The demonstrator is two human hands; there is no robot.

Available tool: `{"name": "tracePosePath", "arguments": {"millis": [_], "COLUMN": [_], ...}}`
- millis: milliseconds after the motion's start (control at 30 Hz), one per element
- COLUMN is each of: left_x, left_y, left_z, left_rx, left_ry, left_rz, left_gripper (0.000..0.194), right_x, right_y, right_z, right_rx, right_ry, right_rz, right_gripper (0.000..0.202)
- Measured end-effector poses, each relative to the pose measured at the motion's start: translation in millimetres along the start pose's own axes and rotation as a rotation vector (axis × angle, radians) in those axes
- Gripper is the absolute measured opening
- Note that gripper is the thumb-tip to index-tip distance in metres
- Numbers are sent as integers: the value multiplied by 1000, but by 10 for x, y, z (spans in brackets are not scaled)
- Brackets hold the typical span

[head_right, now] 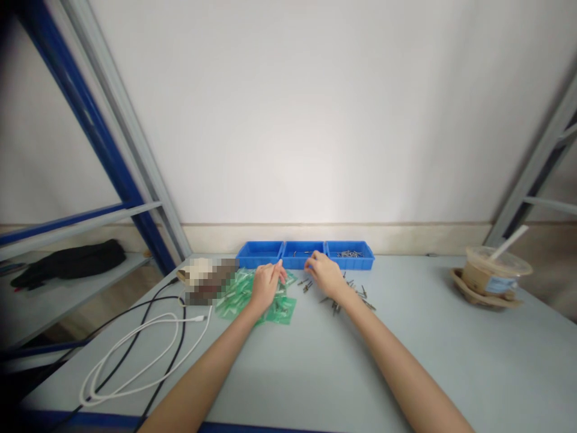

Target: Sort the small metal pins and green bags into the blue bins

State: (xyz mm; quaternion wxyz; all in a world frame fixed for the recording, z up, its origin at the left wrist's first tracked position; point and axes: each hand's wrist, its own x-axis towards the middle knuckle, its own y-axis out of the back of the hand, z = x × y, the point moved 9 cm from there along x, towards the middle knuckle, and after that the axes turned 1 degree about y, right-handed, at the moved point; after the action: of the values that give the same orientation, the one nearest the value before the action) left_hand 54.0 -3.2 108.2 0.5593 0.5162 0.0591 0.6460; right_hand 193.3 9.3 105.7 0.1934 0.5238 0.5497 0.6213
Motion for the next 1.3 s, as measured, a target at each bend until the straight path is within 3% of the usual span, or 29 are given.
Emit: {"name": "tracePosePath", "arguments": {"millis": [67, 267, 333, 433, 533, 633, 833, 1033, 1300], "left_x": [-5, -72, -112, -168, -242, -277, -224, -171, -198], "left_y": [-41, -236, -297, -297, -326, -384, -354, -323, -308], "left_z": [32, 134, 198, 360, 532, 575, 493, 399, 457], "left_rx": [-11, -83, -58, 89, 257, 351, 331, 232, 212], "left_ry": [-18, -69, -105, -234, -402, -474, -416, -269, -371], "left_rz": [-24, -175, -242, -238, -233, -246, -175, -200, -211], "left_gripper": [54, 44, 35, 21, 26, 21, 20, 17, 21], "right_x": [-205, -413, -407, -392, -374, -354, -331, -362, -375], "right_y": [-167, -345, -342, -271, -184, -136, -76, 8, 82], "right_z": [-37, 64, 52, 43, 95, 137, 41, -44, 48], "right_rx": [-6, 68, 81, 108, 181, 296, 482, 263, 129], "right_ry": [82, 19, 21, 0, -90, -158, -77, 7, -59], "right_rz": [-84, -166, -185, -163, -119, -98, -71, -18, -39], "right_gripper": [10, 4, 6, 13, 17, 18, 19, 18, 22]}}
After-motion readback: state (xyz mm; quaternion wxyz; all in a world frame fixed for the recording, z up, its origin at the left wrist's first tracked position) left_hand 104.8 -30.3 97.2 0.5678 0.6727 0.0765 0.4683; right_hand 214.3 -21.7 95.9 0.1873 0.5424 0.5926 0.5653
